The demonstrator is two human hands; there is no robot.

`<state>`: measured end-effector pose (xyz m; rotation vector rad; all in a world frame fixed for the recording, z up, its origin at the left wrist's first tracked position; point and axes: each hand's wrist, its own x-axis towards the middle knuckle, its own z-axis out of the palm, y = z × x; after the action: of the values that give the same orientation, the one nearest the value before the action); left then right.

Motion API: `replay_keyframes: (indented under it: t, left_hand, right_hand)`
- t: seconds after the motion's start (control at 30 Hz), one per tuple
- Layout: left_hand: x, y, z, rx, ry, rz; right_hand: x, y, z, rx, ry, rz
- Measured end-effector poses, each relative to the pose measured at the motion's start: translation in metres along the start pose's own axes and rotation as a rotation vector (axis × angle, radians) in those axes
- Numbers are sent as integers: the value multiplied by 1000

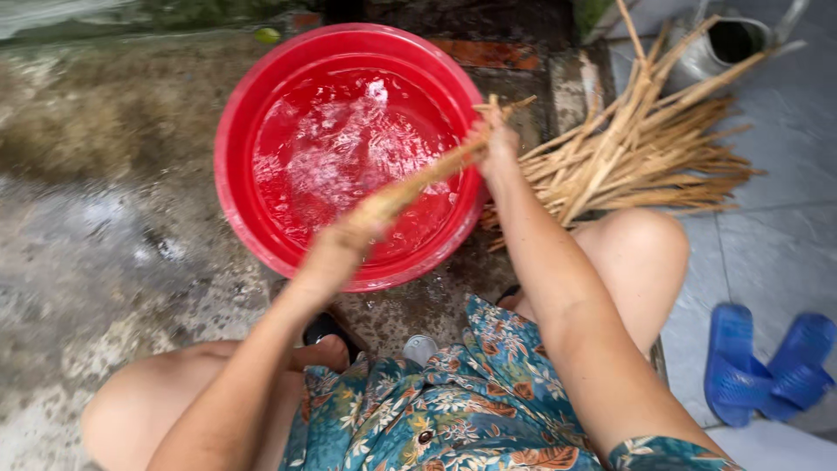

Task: The person sits on a tiled floor and repeatedly washes thin wooden sticks in a red basin of water. They scrub the sticks by hand, rinse them, and place them into a growing pile beside the basin.

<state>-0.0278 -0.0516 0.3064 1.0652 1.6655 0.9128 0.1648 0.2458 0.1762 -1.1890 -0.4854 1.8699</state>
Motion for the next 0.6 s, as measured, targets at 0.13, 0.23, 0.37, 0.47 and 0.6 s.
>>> replay_keyframes:
  t: [0.13, 0.23, 0.37, 0.47, 0.6]
  left_hand:
    - [19, -5, -34, -309, 96, -239]
    - [28, -7, -15, -446, 46, -334]
    - [24, -17, 31, -376, 6, -347]
    - [9, -24, 47, -208, -146, -363]
    - [-15, -5, 50, 46, -118, -127]
  right_hand:
    - [-56, 14, 54, -169, -305, 160]
    - [-116, 46, 102, -446, -583, 331]
    - [-148, 76, 122, -431, -573, 308]
    - [-122, 78, 109, -357, -447, 276]
    - [-68, 73, 81, -302, -183, 184]
